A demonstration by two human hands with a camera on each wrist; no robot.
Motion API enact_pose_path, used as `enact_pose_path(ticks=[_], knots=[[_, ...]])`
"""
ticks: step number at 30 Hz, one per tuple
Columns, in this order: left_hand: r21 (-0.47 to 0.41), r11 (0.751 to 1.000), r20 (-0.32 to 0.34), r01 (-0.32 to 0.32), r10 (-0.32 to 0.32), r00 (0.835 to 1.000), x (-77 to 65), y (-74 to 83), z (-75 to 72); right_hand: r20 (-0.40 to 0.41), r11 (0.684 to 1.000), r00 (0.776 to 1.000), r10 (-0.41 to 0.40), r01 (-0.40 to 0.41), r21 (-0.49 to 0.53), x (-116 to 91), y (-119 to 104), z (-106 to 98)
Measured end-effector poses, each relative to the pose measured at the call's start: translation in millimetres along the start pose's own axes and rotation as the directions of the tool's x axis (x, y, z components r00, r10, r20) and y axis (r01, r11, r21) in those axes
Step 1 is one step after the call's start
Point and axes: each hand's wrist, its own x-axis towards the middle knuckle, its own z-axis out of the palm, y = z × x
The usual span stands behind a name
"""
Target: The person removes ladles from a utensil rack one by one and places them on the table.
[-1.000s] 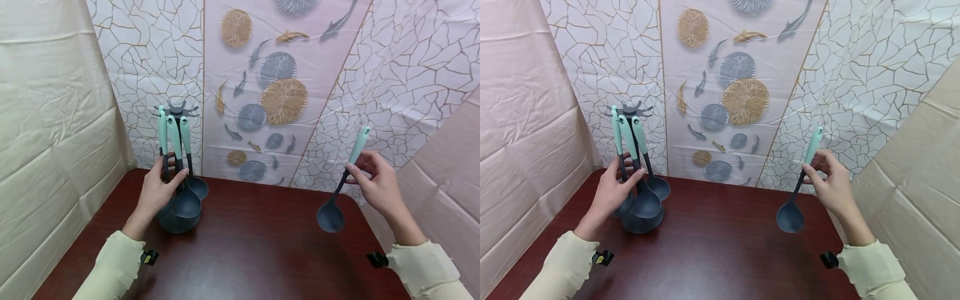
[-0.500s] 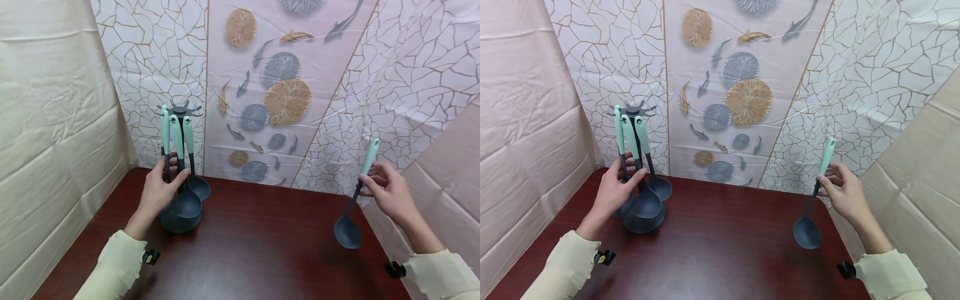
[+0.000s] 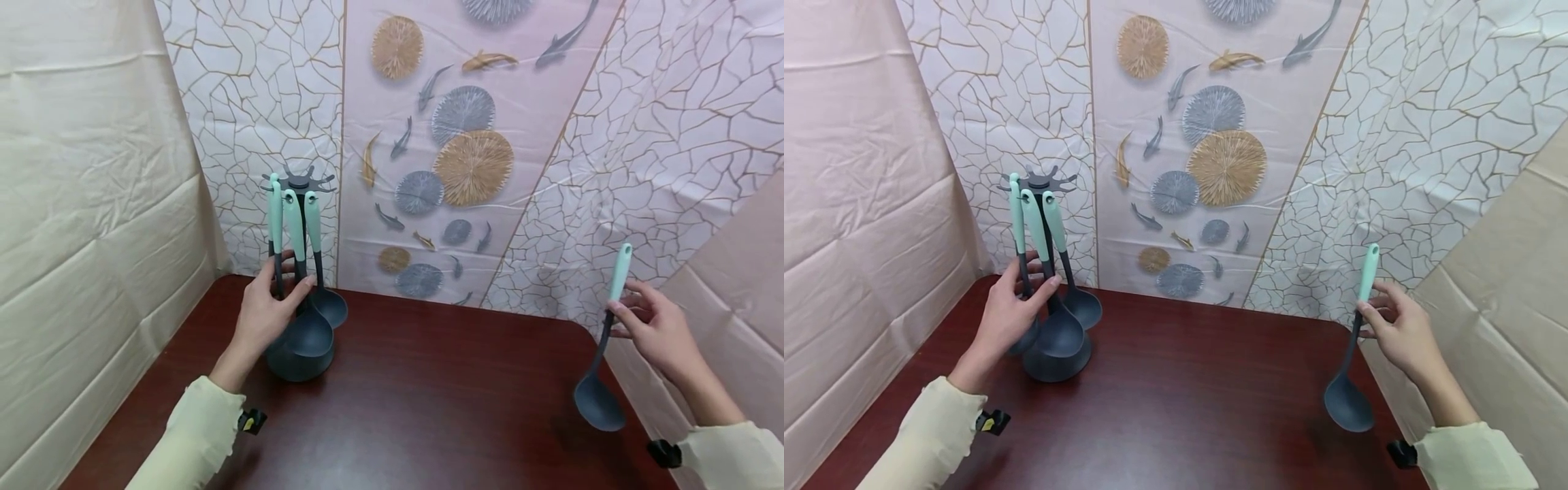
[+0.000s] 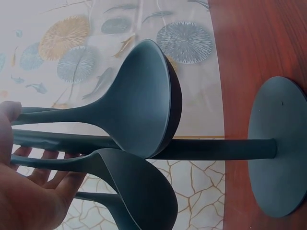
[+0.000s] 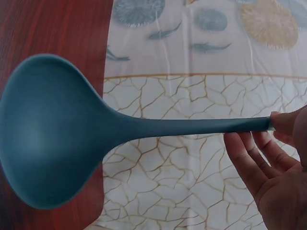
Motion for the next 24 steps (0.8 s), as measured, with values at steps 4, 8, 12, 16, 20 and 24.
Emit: enact_pose_path(ticks=[4, 8, 12, 16, 20, 24], knots=[[-0.003, 1.000, -0.004, -0.005, 0.005, 1.000, 0.1, -0.4, 0.5, 0.062, 0.999, 0.997, 0.051, -0.051, -0.006, -3, 10, -4], [-0.006, 1.000, -0.006, -0.003, 0.003, 1.000, -0.1, -0.8, 0.2, 0.125, 0.994, 0.986, 0.109, -0.108, -0.019, -8, 20, -4], [-0.009, 1.000, -0.007, -0.001, 0.001, 1.000, 0.0, -1.1, 0.4, 0.164, 0.988, 0.976, 0.146, -0.135, -0.075, -13, 29, -2], [-0.009, 1.000, -0.007, -0.006, 0.005, 1.000, 0.3, -0.3, 0.3, 0.223, 0.982, 0.958, 0.179, -0.160, -0.099, -18, 36, 1], [0.000, 1.000, -0.015, -0.009, 0.009, 1.000, 0.5, 0.3, -0.9, 0.298, 0.975, 0.929, 0.221, -0.209, -0.072, -21, 43, 7], [-0.005, 1.000, -0.013, -0.003, 0.003, 1.000, 0.8, -0.6, -0.3, 0.338, 0.962, 0.901, 0.274, -0.261, -0.083, -25, 49, 11]])
